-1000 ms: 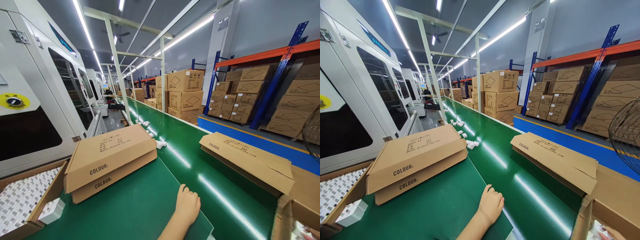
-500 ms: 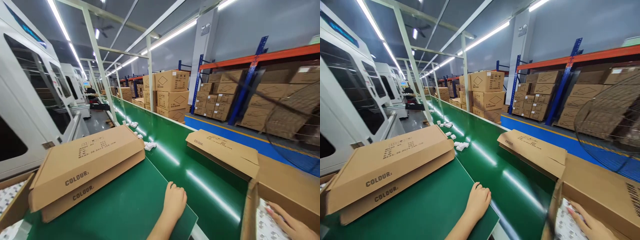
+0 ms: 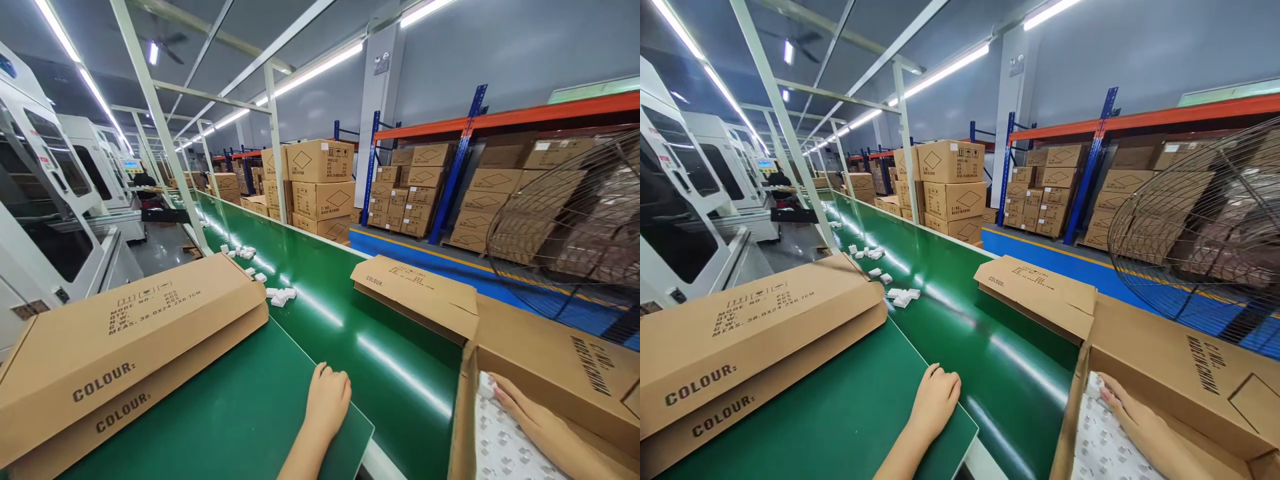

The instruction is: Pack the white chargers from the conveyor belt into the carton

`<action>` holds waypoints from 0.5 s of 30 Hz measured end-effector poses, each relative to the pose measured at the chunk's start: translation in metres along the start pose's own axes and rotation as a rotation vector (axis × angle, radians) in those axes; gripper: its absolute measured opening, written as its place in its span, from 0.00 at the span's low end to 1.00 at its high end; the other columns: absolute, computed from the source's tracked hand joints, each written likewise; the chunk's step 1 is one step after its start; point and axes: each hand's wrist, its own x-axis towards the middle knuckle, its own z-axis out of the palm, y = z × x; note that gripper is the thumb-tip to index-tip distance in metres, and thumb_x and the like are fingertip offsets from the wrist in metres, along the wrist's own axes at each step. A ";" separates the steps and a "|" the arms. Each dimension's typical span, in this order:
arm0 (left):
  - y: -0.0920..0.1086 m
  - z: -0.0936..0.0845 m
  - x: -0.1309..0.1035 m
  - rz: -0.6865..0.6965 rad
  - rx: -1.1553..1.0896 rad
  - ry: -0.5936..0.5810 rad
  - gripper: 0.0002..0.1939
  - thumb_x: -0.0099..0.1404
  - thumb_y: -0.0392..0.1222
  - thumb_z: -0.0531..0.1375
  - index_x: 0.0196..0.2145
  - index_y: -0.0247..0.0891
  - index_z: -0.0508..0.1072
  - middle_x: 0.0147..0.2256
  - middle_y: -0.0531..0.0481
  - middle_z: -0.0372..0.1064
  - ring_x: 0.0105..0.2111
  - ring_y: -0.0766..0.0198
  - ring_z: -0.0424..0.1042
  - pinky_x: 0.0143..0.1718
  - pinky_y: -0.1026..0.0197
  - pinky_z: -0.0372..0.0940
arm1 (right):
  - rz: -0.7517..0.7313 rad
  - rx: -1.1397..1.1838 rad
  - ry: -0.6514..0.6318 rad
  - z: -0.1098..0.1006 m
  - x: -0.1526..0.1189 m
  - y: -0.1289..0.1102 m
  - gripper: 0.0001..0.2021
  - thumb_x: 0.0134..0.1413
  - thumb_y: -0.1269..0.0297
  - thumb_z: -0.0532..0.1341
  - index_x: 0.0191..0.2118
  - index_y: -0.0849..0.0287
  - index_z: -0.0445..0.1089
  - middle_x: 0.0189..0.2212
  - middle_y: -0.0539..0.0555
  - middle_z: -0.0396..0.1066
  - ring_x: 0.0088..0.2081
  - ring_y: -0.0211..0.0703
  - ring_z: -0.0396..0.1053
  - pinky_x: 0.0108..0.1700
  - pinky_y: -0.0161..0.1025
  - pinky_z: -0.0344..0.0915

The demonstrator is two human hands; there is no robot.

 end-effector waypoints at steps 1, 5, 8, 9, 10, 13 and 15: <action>0.000 0.000 0.000 0.000 -0.004 -0.002 0.17 0.63 0.33 0.45 0.24 0.40 0.70 0.24 0.54 0.69 0.29 0.65 0.67 0.50 0.53 0.56 | -0.020 0.034 -0.074 0.000 0.001 0.003 0.28 0.48 0.41 0.44 0.50 0.46 0.65 0.46 0.47 0.69 0.49 0.49 0.64 0.51 0.42 0.63; 0.001 -0.002 -0.001 -0.010 -0.010 -0.013 0.17 0.63 0.33 0.44 0.24 0.40 0.69 0.24 0.54 0.69 0.30 0.65 0.66 0.51 0.53 0.55 | -0.032 0.139 -0.166 -0.001 0.006 0.014 0.28 0.50 0.43 0.46 0.52 0.50 0.65 0.53 0.46 0.61 0.56 0.48 0.53 0.59 0.41 0.48; 0.002 -0.003 -0.002 -0.018 -0.005 -0.031 0.17 0.63 0.33 0.44 0.25 0.40 0.70 0.25 0.54 0.70 0.31 0.65 0.67 0.51 0.53 0.55 | -0.012 0.180 -0.162 0.004 0.007 0.022 0.27 0.48 0.43 0.48 0.49 0.47 0.67 0.51 0.46 0.63 0.56 0.48 0.54 0.59 0.41 0.46; 0.002 -0.003 -0.002 -0.020 -0.005 -0.039 0.17 0.63 0.33 0.45 0.26 0.39 0.70 0.25 0.54 0.70 0.31 0.65 0.67 0.51 0.53 0.54 | 0.000 0.189 -0.156 0.005 0.007 0.024 0.27 0.47 0.42 0.48 0.49 0.46 0.68 0.51 0.46 0.64 0.55 0.48 0.55 0.58 0.40 0.45; 0.002 -0.004 -0.001 -0.022 -0.004 -0.045 0.16 0.63 0.33 0.45 0.26 0.39 0.70 0.25 0.53 0.70 0.31 0.65 0.67 0.52 0.53 0.54 | 0.014 0.196 -0.153 0.007 0.007 0.026 0.27 0.47 0.42 0.47 0.48 0.46 0.69 0.51 0.47 0.64 0.55 0.48 0.55 0.58 0.38 0.45; 0.002 -0.003 -0.001 -0.024 -0.004 -0.053 0.16 0.63 0.33 0.44 0.26 0.39 0.70 0.25 0.53 0.70 0.31 0.65 0.67 0.52 0.53 0.54 | 0.051 0.188 -0.170 0.007 0.006 0.026 0.28 0.49 0.41 0.45 0.49 0.49 0.69 0.52 0.49 0.63 0.55 0.47 0.55 0.57 0.34 0.44; 0.001 -0.002 -0.001 -0.022 -0.003 -0.048 0.16 0.63 0.34 0.44 0.26 0.39 0.70 0.25 0.54 0.70 0.31 0.65 0.67 0.52 0.53 0.54 | 0.065 0.174 -0.180 0.003 0.005 0.019 0.28 0.49 0.42 0.45 0.49 0.50 0.68 0.52 0.50 0.63 0.55 0.48 0.54 0.57 0.34 0.43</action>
